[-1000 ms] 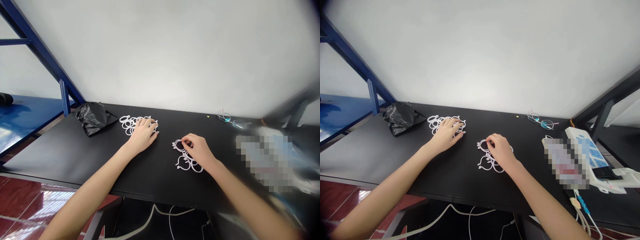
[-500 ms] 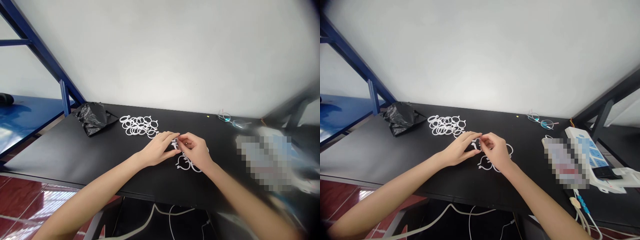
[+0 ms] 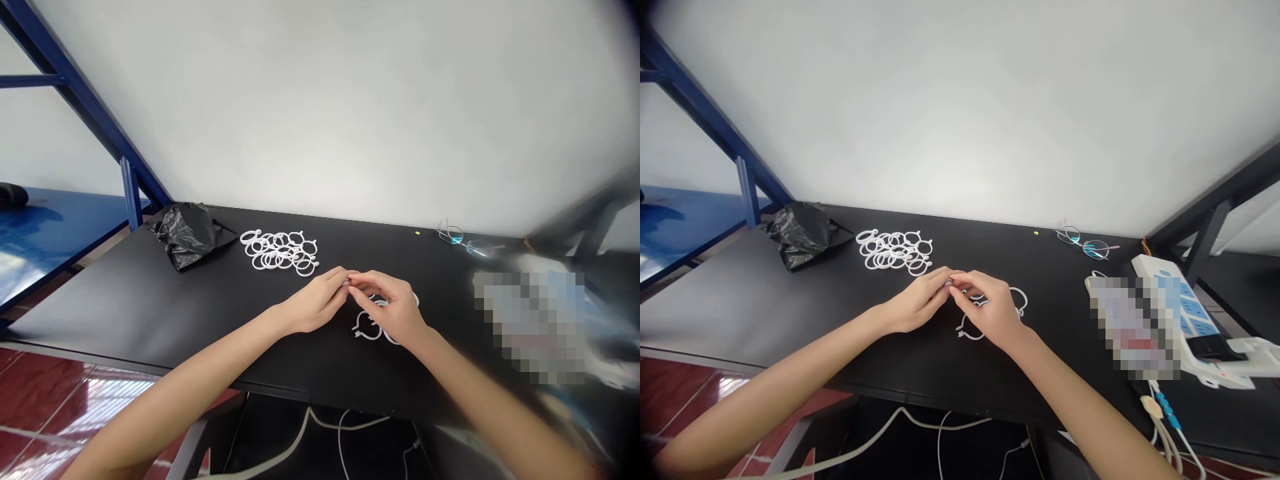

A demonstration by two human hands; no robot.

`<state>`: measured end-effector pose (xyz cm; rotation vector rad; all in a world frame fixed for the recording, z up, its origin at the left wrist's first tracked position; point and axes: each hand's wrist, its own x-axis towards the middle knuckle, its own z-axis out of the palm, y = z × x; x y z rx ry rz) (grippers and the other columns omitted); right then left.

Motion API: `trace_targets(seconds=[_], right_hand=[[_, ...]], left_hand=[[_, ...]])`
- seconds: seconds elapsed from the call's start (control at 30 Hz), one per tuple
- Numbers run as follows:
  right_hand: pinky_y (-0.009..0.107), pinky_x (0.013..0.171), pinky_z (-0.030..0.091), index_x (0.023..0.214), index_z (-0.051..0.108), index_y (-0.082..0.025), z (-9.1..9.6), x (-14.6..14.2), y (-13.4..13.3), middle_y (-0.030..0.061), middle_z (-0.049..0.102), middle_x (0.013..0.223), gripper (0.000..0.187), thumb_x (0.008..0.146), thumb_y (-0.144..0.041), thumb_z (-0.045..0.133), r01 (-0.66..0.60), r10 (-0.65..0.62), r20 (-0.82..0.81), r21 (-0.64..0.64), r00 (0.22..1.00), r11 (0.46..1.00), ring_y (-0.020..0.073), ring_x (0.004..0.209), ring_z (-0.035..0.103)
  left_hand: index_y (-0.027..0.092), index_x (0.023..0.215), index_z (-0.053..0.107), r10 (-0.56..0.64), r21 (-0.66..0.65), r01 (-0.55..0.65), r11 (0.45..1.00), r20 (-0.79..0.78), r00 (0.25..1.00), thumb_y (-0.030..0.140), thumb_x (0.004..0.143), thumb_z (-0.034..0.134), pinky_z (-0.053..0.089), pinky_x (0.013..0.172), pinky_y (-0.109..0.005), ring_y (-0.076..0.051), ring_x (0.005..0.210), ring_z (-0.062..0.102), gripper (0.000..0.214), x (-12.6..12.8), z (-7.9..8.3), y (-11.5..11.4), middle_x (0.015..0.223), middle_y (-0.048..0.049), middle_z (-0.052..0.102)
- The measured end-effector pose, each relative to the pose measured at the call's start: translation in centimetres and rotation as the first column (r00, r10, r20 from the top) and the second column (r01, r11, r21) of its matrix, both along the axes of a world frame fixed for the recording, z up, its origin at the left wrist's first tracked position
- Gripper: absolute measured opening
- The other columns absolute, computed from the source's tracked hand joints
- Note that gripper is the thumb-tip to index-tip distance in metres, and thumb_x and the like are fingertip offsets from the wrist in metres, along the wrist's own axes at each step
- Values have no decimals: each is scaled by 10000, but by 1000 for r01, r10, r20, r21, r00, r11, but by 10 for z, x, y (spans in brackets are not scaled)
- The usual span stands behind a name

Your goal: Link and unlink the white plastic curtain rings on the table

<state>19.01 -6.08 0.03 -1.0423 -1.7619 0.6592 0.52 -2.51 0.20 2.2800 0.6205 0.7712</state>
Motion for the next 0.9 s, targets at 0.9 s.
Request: trace_targets(seconds=[0.9], right_hand=[[328, 670, 572, 875, 703, -243, 1, -7, -1, 39, 700, 830, 87, 877, -194, 631, 58, -69, 58, 173, 996, 983, 179, 728, 663]], left_hand=[[168, 865, 602, 182, 59, -180, 982, -19, 983, 202, 900, 525, 401, 599, -225, -103, 650, 475, 91, 1, -8, 6, 778, 4, 507]])
